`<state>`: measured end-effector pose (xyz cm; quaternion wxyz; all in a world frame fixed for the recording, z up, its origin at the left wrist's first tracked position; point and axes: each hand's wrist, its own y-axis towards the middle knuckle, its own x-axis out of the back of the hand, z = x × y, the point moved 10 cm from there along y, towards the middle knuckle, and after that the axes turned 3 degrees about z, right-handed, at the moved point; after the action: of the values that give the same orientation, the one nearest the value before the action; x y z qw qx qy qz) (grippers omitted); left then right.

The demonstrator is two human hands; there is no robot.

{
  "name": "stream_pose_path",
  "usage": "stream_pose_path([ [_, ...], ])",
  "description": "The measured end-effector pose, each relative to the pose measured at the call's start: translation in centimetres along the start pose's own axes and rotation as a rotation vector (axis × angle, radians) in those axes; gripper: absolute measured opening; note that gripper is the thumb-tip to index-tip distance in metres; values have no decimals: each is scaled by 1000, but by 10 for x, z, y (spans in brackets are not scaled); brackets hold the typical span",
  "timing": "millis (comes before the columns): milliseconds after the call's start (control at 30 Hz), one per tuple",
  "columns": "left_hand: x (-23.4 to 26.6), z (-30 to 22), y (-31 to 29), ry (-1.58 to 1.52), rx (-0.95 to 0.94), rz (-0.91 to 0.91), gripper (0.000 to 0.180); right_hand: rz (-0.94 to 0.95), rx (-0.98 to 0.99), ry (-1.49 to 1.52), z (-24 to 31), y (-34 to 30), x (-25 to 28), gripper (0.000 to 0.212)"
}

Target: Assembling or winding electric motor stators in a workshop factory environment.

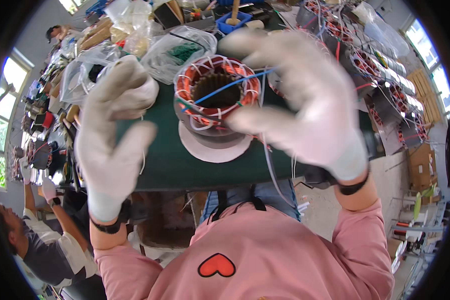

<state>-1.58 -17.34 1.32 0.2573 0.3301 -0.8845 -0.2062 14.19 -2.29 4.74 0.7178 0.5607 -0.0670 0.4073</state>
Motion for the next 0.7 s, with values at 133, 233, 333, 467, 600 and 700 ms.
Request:
stream_pose_path([
  [133,11,46,-30,7,302,104,34,-105,-608,-75,-23,-71,102,65],
  [233,-12,66,-65,114,526,252,27,-27,-855,65,-50,-132,114,50],
  [333,-42,50,-65,148,359,309,20,146,-1058,43,-57,-152,84,34],
  [467,-58,-31,-43,297,-286,113,24,431,-1017,274,-68,-162,-10,34],
  [600,-119,-77,-27,1067,-688,204,40,402,-1151,1025,-37,-172,-78,33],
  [700,-109,-49,-23,1084,-700,215,38,381,-1104,1031,-34,-156,-63,29],
])
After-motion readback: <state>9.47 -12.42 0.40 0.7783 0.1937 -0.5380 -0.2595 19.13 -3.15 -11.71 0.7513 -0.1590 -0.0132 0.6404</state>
